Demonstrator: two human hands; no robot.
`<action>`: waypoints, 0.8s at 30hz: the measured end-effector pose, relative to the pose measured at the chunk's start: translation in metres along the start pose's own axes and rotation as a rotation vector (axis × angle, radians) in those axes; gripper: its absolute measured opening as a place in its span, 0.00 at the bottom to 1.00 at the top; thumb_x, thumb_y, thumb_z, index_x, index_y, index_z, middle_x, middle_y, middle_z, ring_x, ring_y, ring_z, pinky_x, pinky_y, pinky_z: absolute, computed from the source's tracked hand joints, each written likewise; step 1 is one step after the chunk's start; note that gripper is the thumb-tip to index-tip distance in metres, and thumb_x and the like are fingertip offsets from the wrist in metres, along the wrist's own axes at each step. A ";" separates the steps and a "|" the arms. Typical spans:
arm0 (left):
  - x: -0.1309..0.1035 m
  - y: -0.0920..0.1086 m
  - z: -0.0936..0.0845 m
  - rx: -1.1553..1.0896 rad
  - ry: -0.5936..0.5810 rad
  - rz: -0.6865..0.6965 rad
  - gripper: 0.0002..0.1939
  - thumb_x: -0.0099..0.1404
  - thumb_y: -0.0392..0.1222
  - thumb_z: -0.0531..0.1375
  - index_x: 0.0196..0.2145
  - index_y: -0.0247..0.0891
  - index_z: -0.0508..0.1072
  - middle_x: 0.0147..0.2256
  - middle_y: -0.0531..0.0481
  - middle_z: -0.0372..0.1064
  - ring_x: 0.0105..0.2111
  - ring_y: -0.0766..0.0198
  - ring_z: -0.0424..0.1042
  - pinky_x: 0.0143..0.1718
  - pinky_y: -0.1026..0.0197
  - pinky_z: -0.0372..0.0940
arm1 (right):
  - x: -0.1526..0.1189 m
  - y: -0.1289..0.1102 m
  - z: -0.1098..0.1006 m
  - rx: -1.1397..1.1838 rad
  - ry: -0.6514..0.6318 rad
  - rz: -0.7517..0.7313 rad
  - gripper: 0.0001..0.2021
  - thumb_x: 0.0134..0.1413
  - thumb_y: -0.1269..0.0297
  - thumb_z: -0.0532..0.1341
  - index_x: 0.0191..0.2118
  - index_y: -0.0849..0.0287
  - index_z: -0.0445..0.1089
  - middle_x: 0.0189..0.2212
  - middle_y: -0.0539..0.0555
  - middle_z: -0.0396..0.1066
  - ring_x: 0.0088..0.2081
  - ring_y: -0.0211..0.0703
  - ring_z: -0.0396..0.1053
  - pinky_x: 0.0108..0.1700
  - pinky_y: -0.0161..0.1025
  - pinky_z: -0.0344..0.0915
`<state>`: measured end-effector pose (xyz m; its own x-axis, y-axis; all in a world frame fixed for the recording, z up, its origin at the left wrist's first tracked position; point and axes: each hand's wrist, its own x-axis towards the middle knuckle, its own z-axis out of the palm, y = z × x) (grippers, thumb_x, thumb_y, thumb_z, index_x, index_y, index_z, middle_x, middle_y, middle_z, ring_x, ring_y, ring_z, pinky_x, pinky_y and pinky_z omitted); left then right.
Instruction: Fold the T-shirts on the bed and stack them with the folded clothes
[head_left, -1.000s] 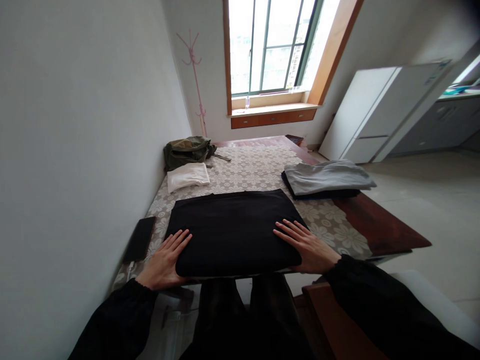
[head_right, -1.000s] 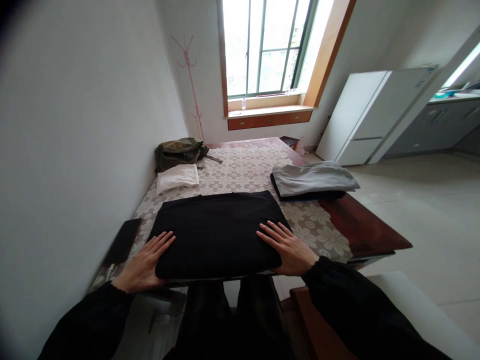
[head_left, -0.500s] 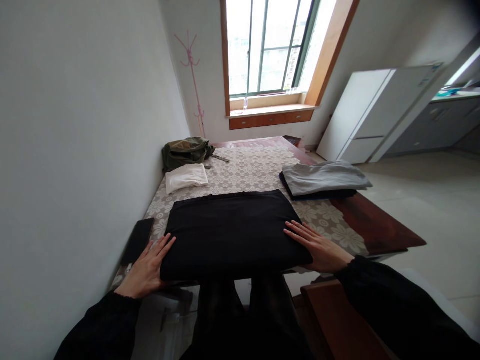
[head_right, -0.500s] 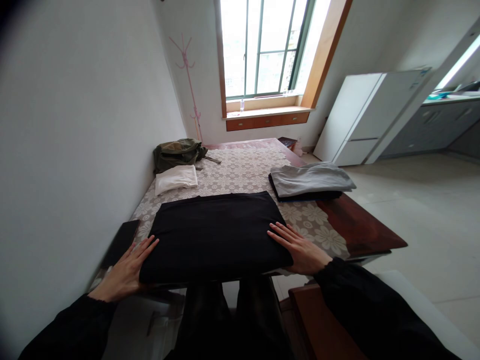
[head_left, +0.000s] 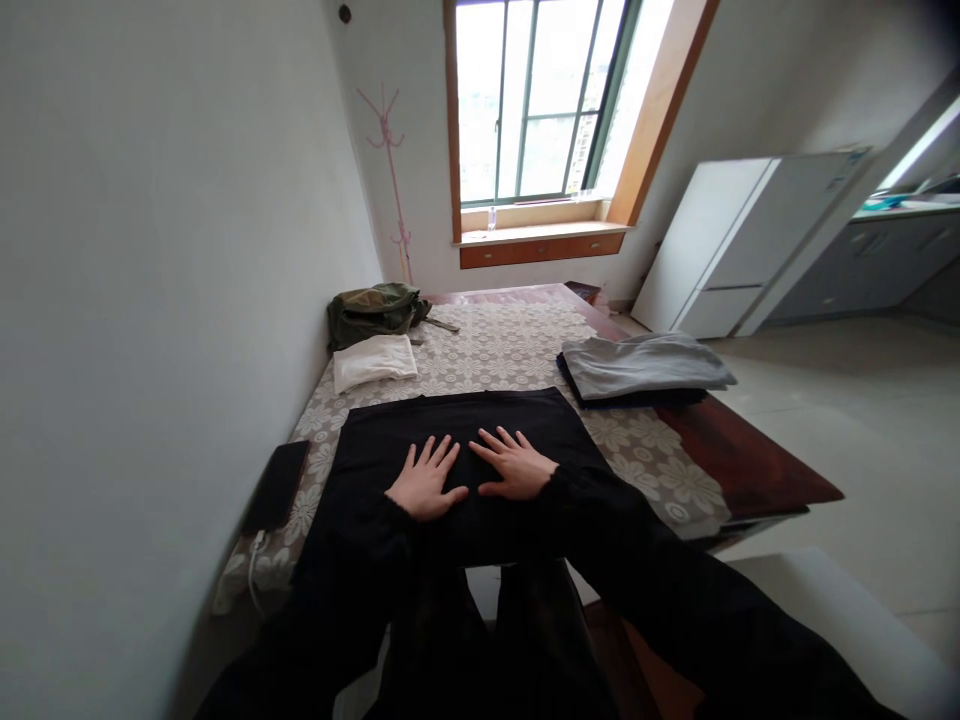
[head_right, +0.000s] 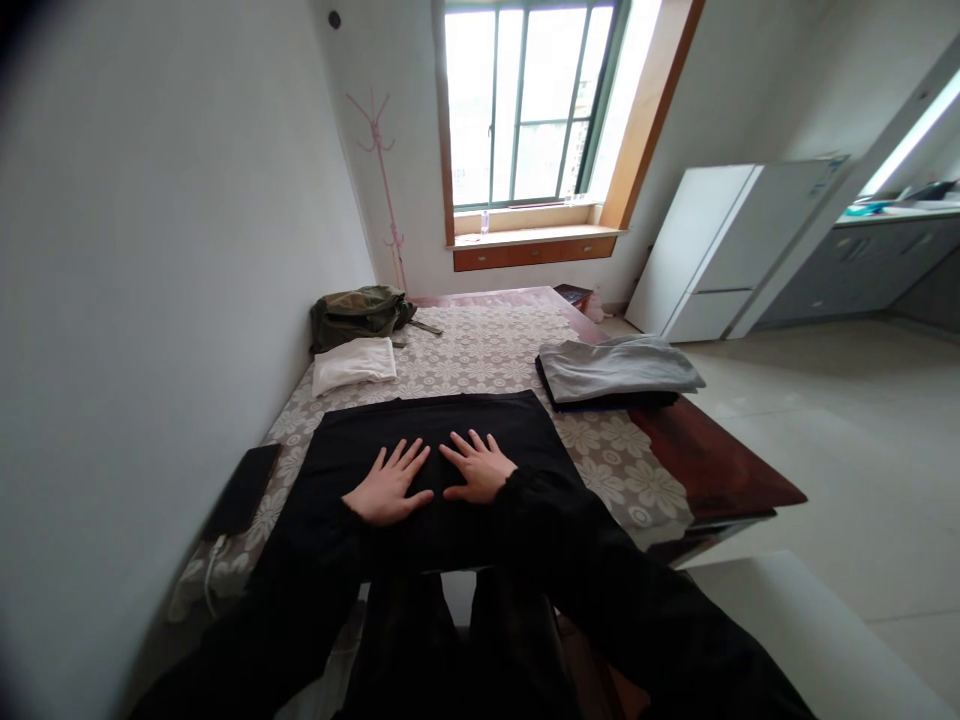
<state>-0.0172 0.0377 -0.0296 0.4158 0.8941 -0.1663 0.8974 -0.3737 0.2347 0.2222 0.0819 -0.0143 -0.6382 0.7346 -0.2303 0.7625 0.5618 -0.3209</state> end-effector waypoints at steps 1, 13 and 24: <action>0.021 -0.002 -0.006 -0.010 -0.034 0.002 0.51 0.66 0.71 0.55 0.76 0.44 0.44 0.76 0.40 0.36 0.75 0.38 0.32 0.70 0.25 0.36 | 0.016 0.001 -0.006 0.002 -0.027 0.006 0.52 0.53 0.36 0.66 0.77 0.48 0.45 0.77 0.59 0.36 0.75 0.76 0.32 0.69 0.77 0.37; 0.088 -0.050 -0.012 0.008 0.117 0.071 0.48 0.67 0.74 0.50 0.75 0.49 0.46 0.76 0.50 0.40 0.76 0.49 0.35 0.74 0.38 0.30 | 0.079 0.053 -0.004 -0.056 0.164 -0.083 0.42 0.64 0.34 0.52 0.77 0.45 0.43 0.77 0.52 0.37 0.77 0.59 0.31 0.74 0.65 0.27; 0.065 -0.075 -0.010 0.067 0.233 -0.076 0.36 0.74 0.65 0.44 0.75 0.52 0.50 0.75 0.53 0.44 0.75 0.54 0.41 0.74 0.44 0.37 | 0.058 0.084 0.006 -0.145 0.293 0.172 0.37 0.69 0.39 0.44 0.77 0.47 0.44 0.77 0.49 0.39 0.77 0.54 0.34 0.75 0.61 0.33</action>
<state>-0.0588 0.1260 -0.0481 0.3082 0.9502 0.0463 0.9359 -0.3115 0.1646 0.2488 0.1696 -0.0600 -0.4575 0.8891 0.0104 0.8767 0.4530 -0.1617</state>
